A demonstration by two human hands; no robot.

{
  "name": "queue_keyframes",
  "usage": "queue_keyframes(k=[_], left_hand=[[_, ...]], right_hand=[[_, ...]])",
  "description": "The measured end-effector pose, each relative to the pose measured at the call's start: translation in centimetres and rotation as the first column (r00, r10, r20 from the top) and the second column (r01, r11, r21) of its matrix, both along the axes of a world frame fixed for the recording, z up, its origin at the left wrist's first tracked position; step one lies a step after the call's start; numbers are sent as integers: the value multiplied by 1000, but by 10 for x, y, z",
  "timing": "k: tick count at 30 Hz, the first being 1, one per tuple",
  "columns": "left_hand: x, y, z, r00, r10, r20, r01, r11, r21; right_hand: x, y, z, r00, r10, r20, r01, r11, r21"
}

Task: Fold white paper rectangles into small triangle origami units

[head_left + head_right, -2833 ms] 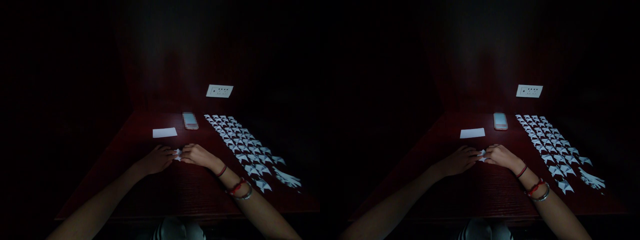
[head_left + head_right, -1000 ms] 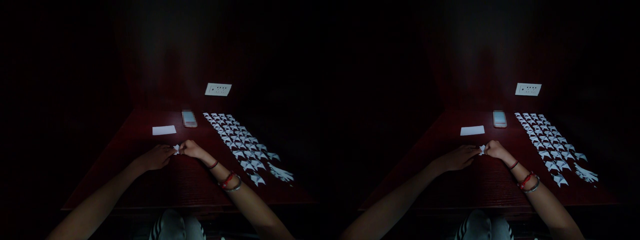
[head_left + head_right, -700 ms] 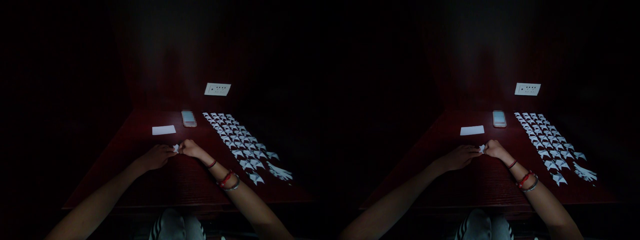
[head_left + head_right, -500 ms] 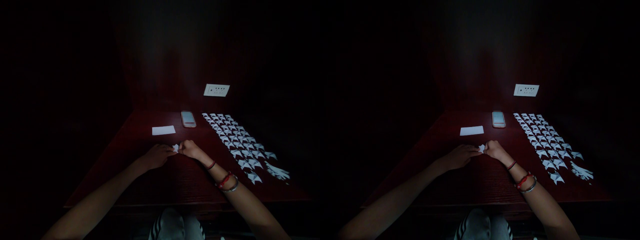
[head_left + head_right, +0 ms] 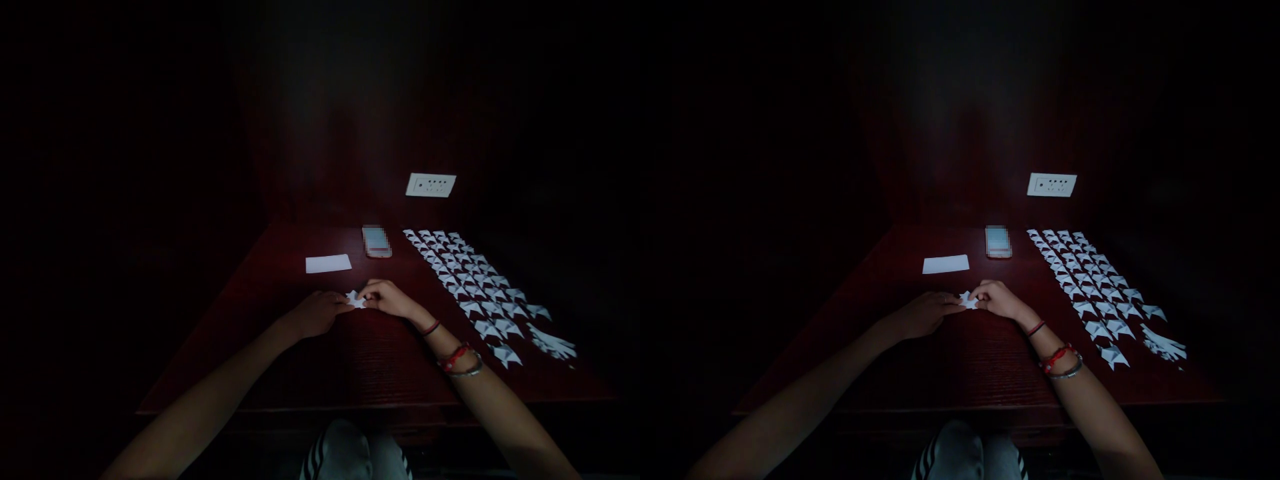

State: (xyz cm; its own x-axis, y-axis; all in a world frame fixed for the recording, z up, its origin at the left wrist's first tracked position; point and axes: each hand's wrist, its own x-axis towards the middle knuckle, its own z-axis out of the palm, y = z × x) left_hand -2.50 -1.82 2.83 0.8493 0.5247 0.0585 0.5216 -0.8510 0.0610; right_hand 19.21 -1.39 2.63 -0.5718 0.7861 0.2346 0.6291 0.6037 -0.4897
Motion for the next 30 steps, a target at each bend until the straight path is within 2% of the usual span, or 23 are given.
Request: queue_keyframes(k=[3, 6, 9, 14, 17, 23, 30], left_hand=[[0, 2, -2, 1000, -9, 9, 9, 1000, -3], [0, 2, -4, 1000, -1, 20, 1, 1000, 6], [0, 2, -4, 999, -5, 36, 5, 1000, 14], [-1, -1, 1, 998, -19, 52, 17, 1000, 25], [-2, -2, 1, 998, -20, 52, 18, 999, 34], [-2, 3, -2, 995, -56, 79, 53, 997, 48], [1, 8, -4, 995, -44, 88, 35, 995, 97]], right_hand=[[2, -6, 5, 982, 176, 72, -181, 981, 74], [1, -11, 9, 958, 220, 184, -242, 964, 108], [-1, -13, 12, 943, 204, 262, -243, 961, 129], [2, -14, 13, 943, 184, 279, -227, 965, 129], [6, -13, 14, 949, 184, 256, -222, 966, 130], [14, -9, 18, 984, 113, 140, -136, 976, 169], [9, 0, 5, 981, 156, 119, -170, 978, 118]])
